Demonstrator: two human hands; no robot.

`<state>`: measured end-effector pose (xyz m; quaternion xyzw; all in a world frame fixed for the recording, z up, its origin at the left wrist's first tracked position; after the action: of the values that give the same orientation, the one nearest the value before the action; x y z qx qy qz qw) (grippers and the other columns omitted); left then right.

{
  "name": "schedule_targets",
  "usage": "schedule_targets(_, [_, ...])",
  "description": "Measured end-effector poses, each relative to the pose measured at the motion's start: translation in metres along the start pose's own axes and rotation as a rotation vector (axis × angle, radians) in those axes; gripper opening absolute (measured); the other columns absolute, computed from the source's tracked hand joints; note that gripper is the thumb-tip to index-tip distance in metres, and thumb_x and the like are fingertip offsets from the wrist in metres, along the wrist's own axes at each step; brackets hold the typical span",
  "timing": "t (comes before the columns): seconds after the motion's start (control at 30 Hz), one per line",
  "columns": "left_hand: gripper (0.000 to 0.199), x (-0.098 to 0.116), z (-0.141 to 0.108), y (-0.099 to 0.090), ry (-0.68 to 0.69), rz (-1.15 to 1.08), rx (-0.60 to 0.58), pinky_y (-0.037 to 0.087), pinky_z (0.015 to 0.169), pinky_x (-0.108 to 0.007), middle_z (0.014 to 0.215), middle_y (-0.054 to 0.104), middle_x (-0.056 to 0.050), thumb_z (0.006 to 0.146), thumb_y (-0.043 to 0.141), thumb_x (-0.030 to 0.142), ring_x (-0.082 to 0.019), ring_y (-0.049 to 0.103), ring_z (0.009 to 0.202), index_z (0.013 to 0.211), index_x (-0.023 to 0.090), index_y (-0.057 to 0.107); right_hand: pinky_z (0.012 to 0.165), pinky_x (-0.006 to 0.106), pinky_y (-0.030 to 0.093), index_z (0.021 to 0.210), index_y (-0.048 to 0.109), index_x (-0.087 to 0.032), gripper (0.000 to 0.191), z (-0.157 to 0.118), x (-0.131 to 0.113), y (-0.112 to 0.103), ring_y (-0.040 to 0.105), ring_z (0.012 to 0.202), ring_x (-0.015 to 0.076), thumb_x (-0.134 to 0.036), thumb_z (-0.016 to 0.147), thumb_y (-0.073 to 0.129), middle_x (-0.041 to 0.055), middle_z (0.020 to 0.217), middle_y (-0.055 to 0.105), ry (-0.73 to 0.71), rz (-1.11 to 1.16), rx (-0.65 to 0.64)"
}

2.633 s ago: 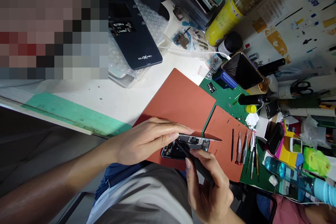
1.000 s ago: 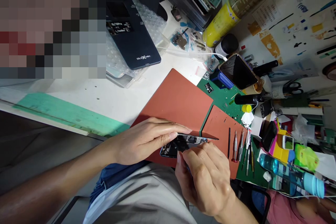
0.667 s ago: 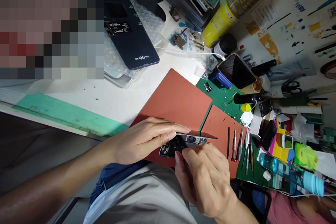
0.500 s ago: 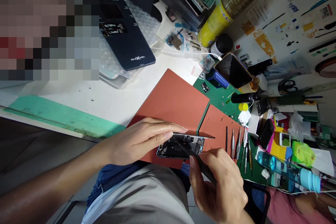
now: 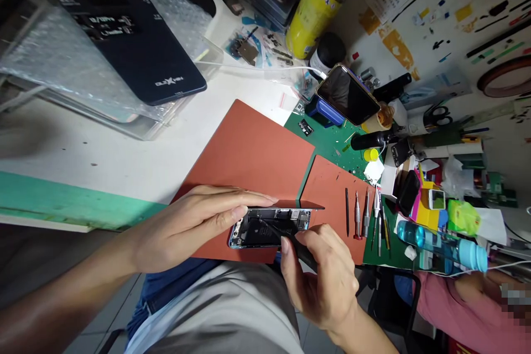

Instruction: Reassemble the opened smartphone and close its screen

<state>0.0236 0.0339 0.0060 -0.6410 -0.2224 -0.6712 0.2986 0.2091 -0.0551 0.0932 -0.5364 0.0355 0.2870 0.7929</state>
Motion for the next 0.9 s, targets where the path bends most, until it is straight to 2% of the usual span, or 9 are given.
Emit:
schedule_targets(0.23, [0.04, 0.0, 0.0, 0.001, -0.008, 0.003, 0.0, 0.053, 0.113, -0.03, 0.147, 0.074, 0.002, 0.116, 0.041, 0.033, -0.018, 0.071, 0.134, 0.146, 0.03, 0.068, 0.056, 0.028, 0.053, 0.12, 0.064, -0.011, 0.034, 0.003, 0.0, 0.0, 0.064, 0.068, 0.0152, 0.004, 0.091, 0.072, 0.005, 0.082, 0.069, 0.002, -0.006, -0.016])
schedule_targets(0.43, [0.041, -0.001, 0.0, 0.0, 0.008, -0.003, 0.01, 0.055, 0.111, -0.033, 0.147, 0.075, 0.001, 0.116, 0.041, 0.034, -0.021, 0.072, 0.132, 0.146, 0.031, 0.069, 0.055, 0.029, 0.054, 0.128, 0.062, -0.014, 0.042, 0.007, -0.001, 0.0, 0.063, 0.068, 0.0158, 0.003, 0.09, 0.073, 0.0048, 0.086, 0.07, 0.0, 0.023, -0.043])
schedule_targets(0.57, [0.041, -0.001, 0.0, 0.001, -0.006, -0.013, 0.001, 0.054, 0.114, -0.034, 0.148, 0.074, 0.0, 0.116, 0.042, 0.035, -0.022, 0.071, 0.135, 0.146, 0.03, 0.069, 0.066, 0.036, 0.061, 0.137, 0.058, -0.012, 0.052, 0.012, -0.002, 0.0, 0.069, 0.084, 0.0214, 0.004, 0.089, 0.068, 0.0112, 0.1, 0.072, 0.004, 0.149, -0.153])
schedule_targets(0.7, [0.04, -0.001, 0.0, 0.002, 0.0, -0.019, 0.01, 0.053, 0.116, -0.034, 0.147, 0.075, 0.0, 0.116, 0.042, 0.034, -0.021, 0.07, 0.135, 0.145, 0.03, 0.07, 0.084, 0.046, 0.063, 0.135, 0.058, -0.009, 0.049, 0.019, -0.005, -0.001, 0.07, 0.103, 0.0268, 0.007, 0.088, 0.061, 0.0171, 0.113, 0.071, -0.041, 0.243, -0.307])
schedule_targets(0.8, [0.04, -0.002, 0.001, 0.002, 0.011, -0.021, 0.015, 0.052, 0.116, -0.033, 0.147, 0.075, 0.0, 0.116, 0.043, 0.033, -0.021, 0.07, 0.136, 0.146, 0.031, 0.07, 0.076, 0.042, 0.06, 0.127, 0.061, -0.008, 0.039, 0.022, -0.008, 0.0, 0.067, 0.091, 0.0241, 0.005, 0.091, 0.063, 0.0137, 0.101, 0.072, -0.106, 0.157, -0.336])
schedule_targets(0.9, [0.04, -0.003, 0.0, 0.002, 0.013, -0.013, 0.013, 0.052, 0.116, -0.033, 0.148, 0.074, 0.0, 0.116, 0.043, 0.033, -0.02, 0.07, 0.136, 0.147, 0.032, 0.069, 0.062, 0.036, 0.052, 0.119, 0.065, -0.007, 0.028, 0.025, -0.011, 0.0, 0.058, 0.072, 0.0194, -0.001, 0.092, 0.071, 0.0068, 0.082, 0.069, -0.182, -0.02, -0.259])
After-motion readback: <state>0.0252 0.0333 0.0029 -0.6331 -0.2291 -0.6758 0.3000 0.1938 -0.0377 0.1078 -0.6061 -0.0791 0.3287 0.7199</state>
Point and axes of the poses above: each hand's wrist, its own z-axis towards the middle knuckle, its own y-axis out of the palm, x = y × z, the point moved 5 cm from there along z, towards the middle knuckle
